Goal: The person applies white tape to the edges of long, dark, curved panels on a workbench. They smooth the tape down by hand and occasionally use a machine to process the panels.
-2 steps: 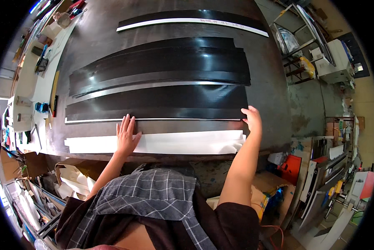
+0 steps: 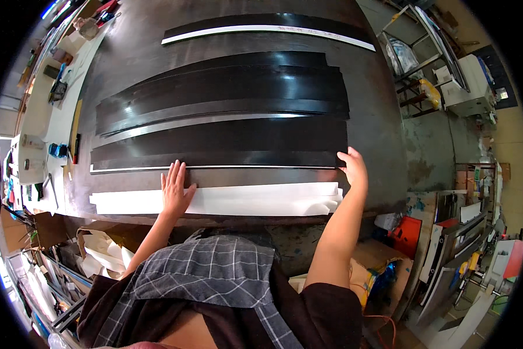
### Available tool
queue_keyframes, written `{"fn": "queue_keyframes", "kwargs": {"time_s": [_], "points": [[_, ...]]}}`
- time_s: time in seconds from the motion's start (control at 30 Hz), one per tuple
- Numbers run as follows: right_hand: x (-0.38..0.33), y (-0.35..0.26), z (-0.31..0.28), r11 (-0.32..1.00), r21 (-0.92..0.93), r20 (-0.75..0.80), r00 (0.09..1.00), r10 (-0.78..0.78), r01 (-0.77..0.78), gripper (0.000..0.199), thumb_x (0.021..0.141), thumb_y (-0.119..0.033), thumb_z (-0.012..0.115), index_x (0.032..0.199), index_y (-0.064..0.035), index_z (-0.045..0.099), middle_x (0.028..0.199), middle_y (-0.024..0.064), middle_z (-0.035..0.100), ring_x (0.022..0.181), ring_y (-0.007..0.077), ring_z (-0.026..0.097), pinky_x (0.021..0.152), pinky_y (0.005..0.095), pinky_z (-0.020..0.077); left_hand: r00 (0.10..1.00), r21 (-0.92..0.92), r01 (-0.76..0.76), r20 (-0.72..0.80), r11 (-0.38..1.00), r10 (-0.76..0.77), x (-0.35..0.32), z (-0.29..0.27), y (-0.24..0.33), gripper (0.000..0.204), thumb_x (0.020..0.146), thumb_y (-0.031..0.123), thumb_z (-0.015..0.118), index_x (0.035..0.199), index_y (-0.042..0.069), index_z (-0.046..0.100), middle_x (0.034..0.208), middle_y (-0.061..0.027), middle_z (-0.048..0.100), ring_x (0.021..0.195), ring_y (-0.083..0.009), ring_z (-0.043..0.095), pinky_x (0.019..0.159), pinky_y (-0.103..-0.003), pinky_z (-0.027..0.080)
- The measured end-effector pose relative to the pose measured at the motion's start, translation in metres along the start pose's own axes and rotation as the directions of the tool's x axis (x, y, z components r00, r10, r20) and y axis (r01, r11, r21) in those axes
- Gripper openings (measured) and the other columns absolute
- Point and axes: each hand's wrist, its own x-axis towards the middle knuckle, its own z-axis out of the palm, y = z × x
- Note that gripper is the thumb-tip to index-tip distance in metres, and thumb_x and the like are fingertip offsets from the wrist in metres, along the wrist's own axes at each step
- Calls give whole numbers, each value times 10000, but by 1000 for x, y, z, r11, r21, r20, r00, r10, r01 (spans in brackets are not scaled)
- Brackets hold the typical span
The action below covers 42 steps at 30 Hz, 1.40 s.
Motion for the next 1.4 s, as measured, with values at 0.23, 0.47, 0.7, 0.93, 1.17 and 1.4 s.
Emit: {"fn": "queue_keyframes", "kwargs": {"time_s": [0.23, 0.47, 0.7, 0.93, 1.17, 1.4], "points": [[36, -9, 0, 697, 577, 19, 846, -532, 425, 198, 874, -55, 580, 1069, -84, 587, 1143, 96, 592, 1061, 215, 548, 890, 411, 436, 996, 76, -49, -76, 996, 55, 57, 14, 11, 787, 871, 311, 600, 1478, 29, 187, 1529, -143, 251, 1431, -295, 194, 1148, -501, 127], [130, -63, 27, 956, -37, -163, 942, -293, 291, 268, 852, -124, 596, 1119, -97, 595, 1010, 42, 639, 819, 141, 610, 644, 312, 511, 991, 216, 19, -131, 976, 10, 178, 21, 10, 673, 943, 433, 461, 1472, 76, 244, 1536, -124, 241, 1425, -279, 212, 1147, -496, 164], [120, -66, 15, 287, -917, -90, 555, -827, 279, 230, 805, -211, 642, 974, -54, 652, 919, 165, 671, 828, 344, 636, 755, 423, 500, 969, 75, -7, -245, 997, 25, 186, 30, 28, 645, 910, 419, 534, 1441, 112, 335, 1498, -140, 321, 1416, -288, 243, 1122, -557, 155], [-14, -1, 8, 549, -765, 125, 914, -387, 337, 122, 790, -64, 633, 911, -46, 636, 843, 119, 652, 762, 272, 641, 683, 365, 513, 907, -178, -410, -184, 895, 379, 106, 51, 157, 444, 733, 172, 715, 1161, 129, 608, 1054, -76, 575, 1034, -280, 523, 951, -442, 370], [-10, 26, 6, 411, -804, 116, 790, -601, 431, 106, 809, -68, 619, 909, -51, 591, 880, 130, 613, 828, 324, 604, 716, 414, 493, 926, -241, -371, -29, 897, 375, 94, 65, 207, 338, 783, 210, 699, 1108, 145, 634, 923, -64, 546, 918, -262, 530, 840, -390, 409], [-11, 22, 14, 510, -756, 42, 809, -587, 410, 79, 815, -54, 612, 860, -18, 558, 859, 137, 606, 808, 321, 602, 715, 406, 490, 932, -229, -359, -31, 905, 362, 91, 68, 205, 325, 793, 216, 690, 1107, 152, 632, 917, -61, 545, 919, -264, 531, 835, -390, 407]]}}
